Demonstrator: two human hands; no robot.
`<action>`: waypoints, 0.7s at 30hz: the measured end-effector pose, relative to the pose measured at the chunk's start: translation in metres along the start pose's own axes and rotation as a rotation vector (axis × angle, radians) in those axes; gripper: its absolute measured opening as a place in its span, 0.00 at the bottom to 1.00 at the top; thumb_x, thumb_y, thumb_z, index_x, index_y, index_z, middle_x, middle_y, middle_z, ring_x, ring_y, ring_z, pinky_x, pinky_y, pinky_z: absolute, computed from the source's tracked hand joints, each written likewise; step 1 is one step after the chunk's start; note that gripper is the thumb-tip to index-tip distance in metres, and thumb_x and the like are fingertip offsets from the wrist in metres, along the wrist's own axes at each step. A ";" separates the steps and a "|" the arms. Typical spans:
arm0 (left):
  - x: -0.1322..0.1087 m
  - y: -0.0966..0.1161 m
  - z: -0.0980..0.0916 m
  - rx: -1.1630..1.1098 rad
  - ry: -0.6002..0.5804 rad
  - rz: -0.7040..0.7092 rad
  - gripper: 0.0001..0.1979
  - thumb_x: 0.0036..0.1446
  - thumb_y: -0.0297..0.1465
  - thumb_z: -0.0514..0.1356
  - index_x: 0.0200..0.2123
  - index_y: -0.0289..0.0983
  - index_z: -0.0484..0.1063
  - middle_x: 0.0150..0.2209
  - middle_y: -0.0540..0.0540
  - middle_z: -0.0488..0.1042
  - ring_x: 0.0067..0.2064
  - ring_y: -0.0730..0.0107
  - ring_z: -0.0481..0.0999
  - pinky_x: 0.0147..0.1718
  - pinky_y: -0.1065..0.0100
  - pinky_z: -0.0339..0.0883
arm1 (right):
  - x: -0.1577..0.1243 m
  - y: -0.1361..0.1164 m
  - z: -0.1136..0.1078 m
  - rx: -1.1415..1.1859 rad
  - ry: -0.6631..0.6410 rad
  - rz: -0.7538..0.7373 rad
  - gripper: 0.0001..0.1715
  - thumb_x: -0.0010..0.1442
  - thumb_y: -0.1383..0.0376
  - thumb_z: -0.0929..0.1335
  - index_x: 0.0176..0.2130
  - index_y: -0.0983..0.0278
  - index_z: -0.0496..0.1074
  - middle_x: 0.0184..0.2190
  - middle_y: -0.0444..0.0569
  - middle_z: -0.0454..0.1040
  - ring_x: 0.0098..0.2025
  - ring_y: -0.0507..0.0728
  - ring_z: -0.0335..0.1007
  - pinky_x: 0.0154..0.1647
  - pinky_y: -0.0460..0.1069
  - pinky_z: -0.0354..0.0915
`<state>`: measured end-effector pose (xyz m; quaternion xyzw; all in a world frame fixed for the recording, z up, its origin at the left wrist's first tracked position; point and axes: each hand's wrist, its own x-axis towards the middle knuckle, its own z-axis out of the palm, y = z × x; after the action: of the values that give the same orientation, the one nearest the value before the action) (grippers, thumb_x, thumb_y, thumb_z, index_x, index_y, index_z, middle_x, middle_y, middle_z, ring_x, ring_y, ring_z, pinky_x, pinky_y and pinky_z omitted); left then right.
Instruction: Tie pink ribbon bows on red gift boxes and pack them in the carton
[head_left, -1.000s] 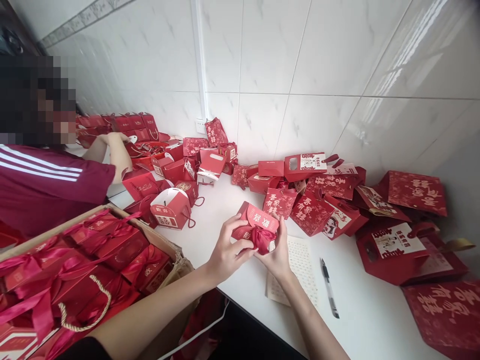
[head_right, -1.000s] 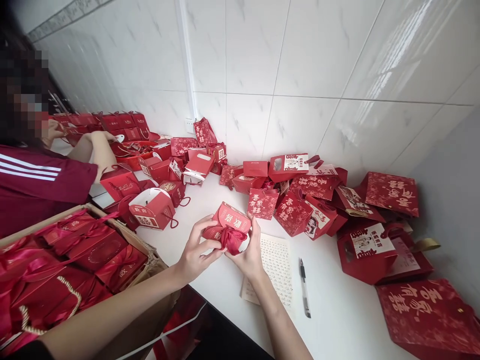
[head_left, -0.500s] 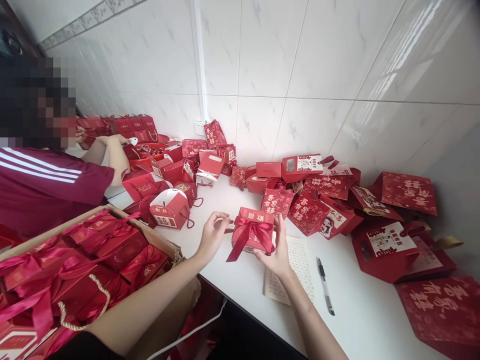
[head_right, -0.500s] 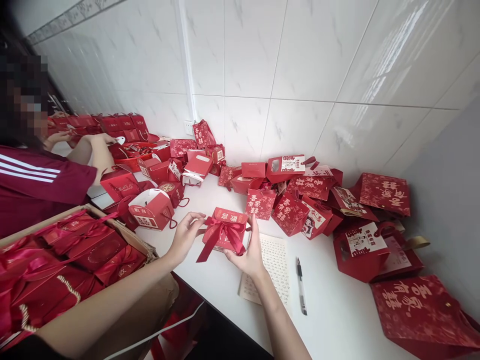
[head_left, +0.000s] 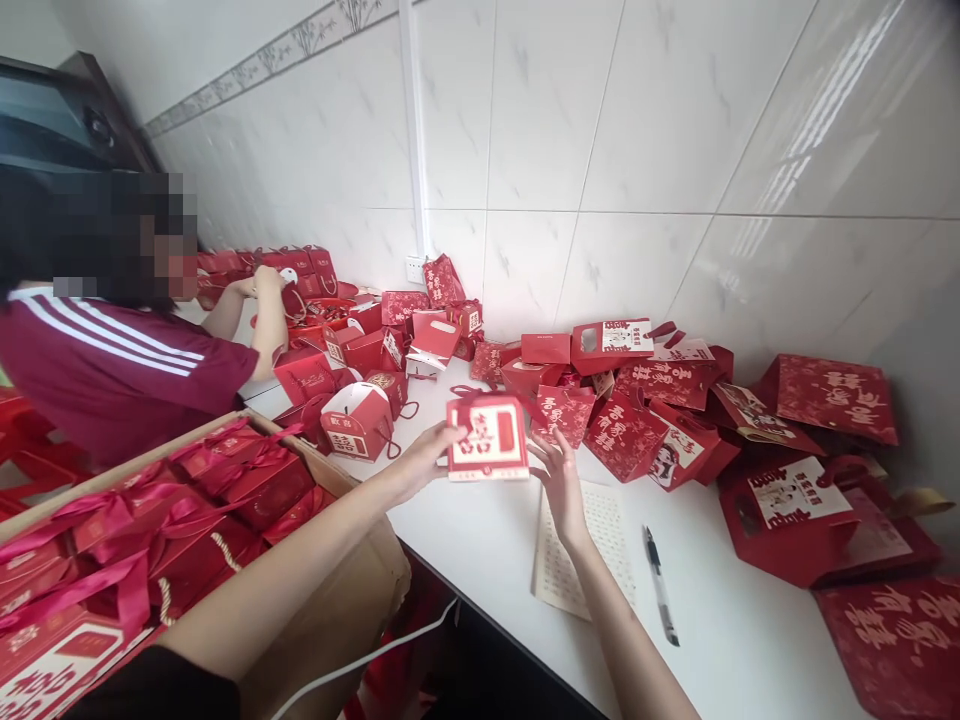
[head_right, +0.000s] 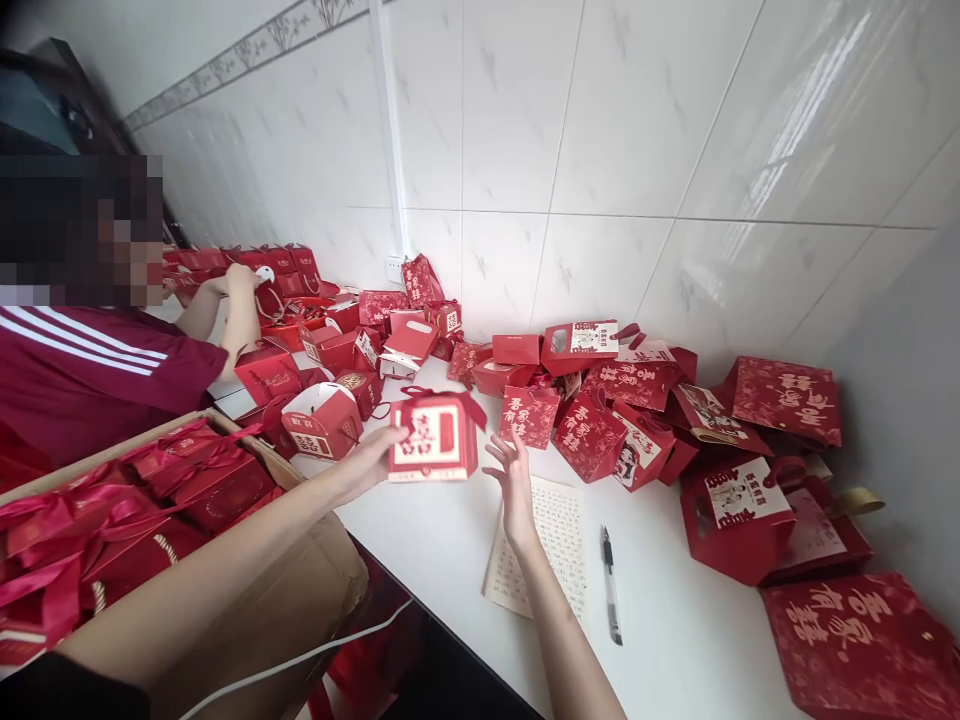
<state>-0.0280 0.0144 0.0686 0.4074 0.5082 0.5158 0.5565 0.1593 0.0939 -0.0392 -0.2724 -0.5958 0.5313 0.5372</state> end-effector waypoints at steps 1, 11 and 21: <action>-0.004 0.007 -0.002 -0.116 0.003 -0.058 0.27 0.47 0.47 0.59 0.47 0.37 0.65 0.45 0.40 0.72 0.48 0.54 0.71 0.45 0.53 0.65 | 0.001 0.009 -0.002 -0.104 0.024 0.041 0.34 0.59 0.45 0.54 0.59 0.59 0.51 0.54 0.56 0.64 0.54 0.60 0.63 0.46 0.57 0.65; -0.060 0.054 0.002 -0.586 0.127 -0.297 0.29 0.48 0.57 0.50 0.36 0.38 0.68 0.31 0.45 0.74 0.31 0.63 0.73 0.33 0.60 0.67 | -0.006 0.059 -0.011 -0.646 -0.163 -0.048 0.13 0.51 0.63 0.61 0.33 0.64 0.71 0.36 0.54 0.71 0.42 0.61 0.69 0.48 0.58 0.63; -0.079 0.053 0.028 -0.627 0.057 -0.289 0.24 0.52 0.51 0.50 0.37 0.35 0.66 0.30 0.44 0.72 0.31 0.65 0.71 0.34 0.65 0.66 | -0.008 0.062 -0.013 -0.775 -0.242 -0.068 0.15 0.54 0.62 0.58 0.33 0.64 0.71 0.39 0.55 0.69 0.44 0.60 0.68 0.49 0.56 0.62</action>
<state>-0.0055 -0.0546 0.1366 0.1259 0.3927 0.5741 0.7074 0.1584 0.1092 -0.1013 -0.3703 -0.8196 0.2777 0.3378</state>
